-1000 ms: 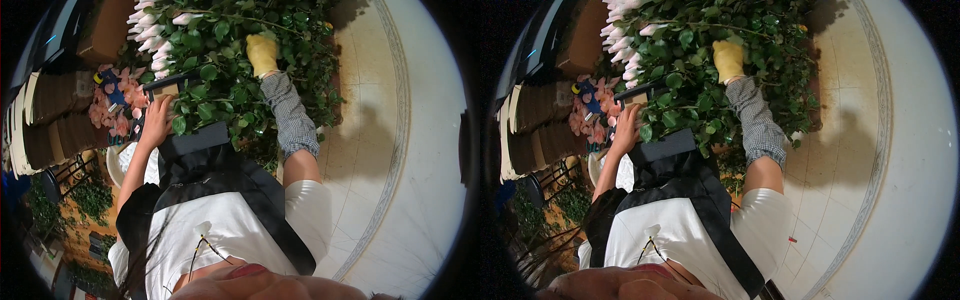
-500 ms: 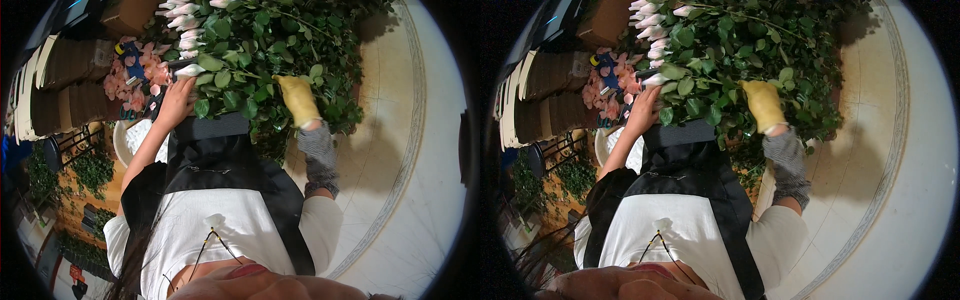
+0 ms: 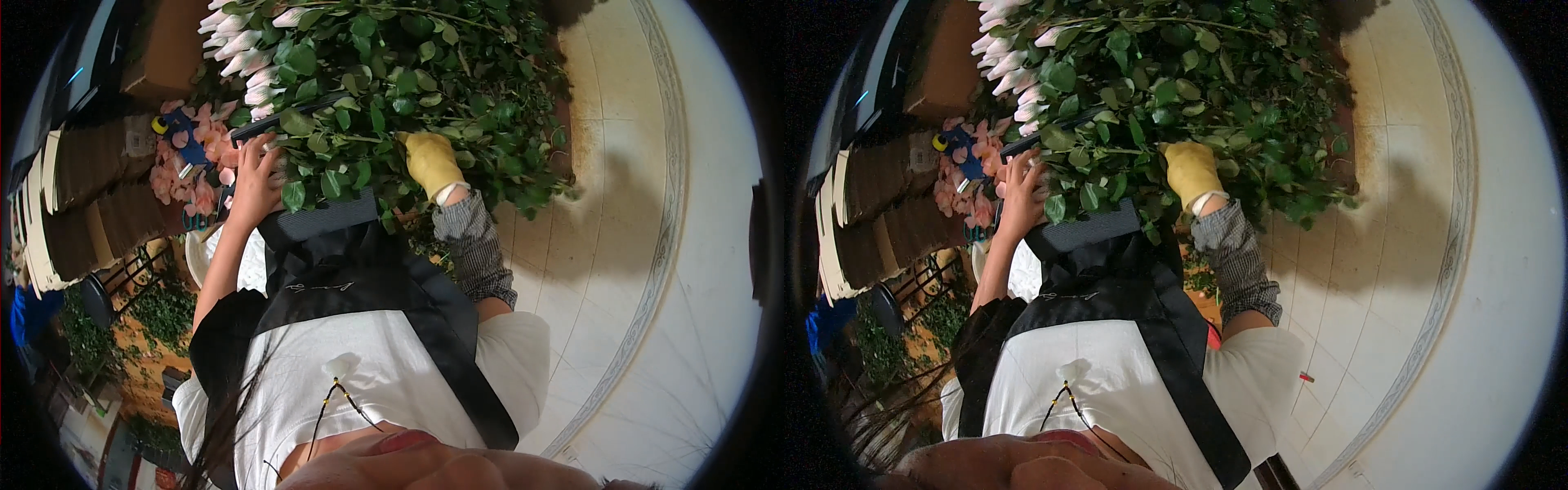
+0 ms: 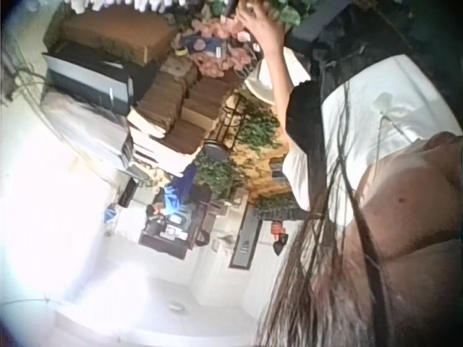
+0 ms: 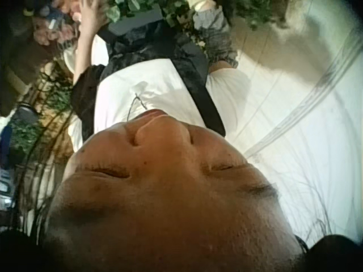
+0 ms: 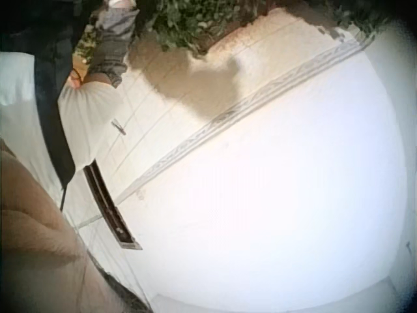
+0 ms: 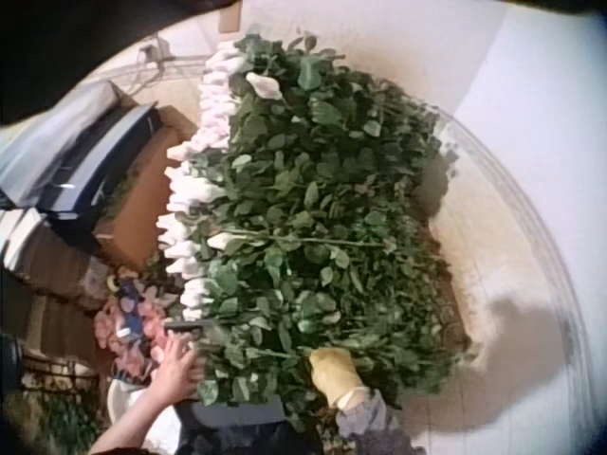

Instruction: The person organizes pink roses into a black box, using a white mesh-like material to secure the heads of several flowers.

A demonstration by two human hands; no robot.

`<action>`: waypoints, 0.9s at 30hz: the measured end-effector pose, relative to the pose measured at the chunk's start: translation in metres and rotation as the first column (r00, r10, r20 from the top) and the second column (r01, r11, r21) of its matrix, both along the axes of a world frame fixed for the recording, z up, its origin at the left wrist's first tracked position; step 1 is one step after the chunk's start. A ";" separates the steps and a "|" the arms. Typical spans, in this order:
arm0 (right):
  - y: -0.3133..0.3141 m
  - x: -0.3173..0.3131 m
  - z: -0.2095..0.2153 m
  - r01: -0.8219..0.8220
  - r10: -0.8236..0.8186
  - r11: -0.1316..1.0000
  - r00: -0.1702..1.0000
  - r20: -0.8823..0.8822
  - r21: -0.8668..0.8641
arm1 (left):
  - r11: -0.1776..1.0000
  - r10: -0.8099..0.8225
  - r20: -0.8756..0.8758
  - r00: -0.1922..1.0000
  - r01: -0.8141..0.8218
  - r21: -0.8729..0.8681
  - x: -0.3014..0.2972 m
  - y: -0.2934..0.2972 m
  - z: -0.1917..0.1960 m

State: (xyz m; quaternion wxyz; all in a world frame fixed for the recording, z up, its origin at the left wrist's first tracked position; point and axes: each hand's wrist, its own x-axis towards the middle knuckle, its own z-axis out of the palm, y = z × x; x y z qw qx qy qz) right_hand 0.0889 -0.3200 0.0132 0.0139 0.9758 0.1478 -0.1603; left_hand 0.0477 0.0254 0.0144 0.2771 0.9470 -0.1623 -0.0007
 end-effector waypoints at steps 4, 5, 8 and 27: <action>0.013 0.007 0.022 0.024 -0.027 0.999 0.997 0.072 0.049 | 0.998 0.062 0.001 0.998 -0.062 -0.013 -0.003 0.001 -0.005; 0.018 0.008 0.035 0.063 -0.067 0.997 0.989 0.133 0.034 | 0.998 0.055 0.006 0.998 -0.055 -0.016 -0.003 -0.001 -0.004; 0.012 0.017 0.031 -0.015 -0.029 0.997 0.844 0.535 0.078 | 0.999 0.046 0.029 0.999 -0.047 0.025 -0.001 -0.001 -0.005; -0.055 0.025 -0.062 0.494 -0.147 0.396 0.866 -0.477 0.774 | 0.998 0.043 0.012 0.999 -0.044 0.035 0.002 -0.009 -0.002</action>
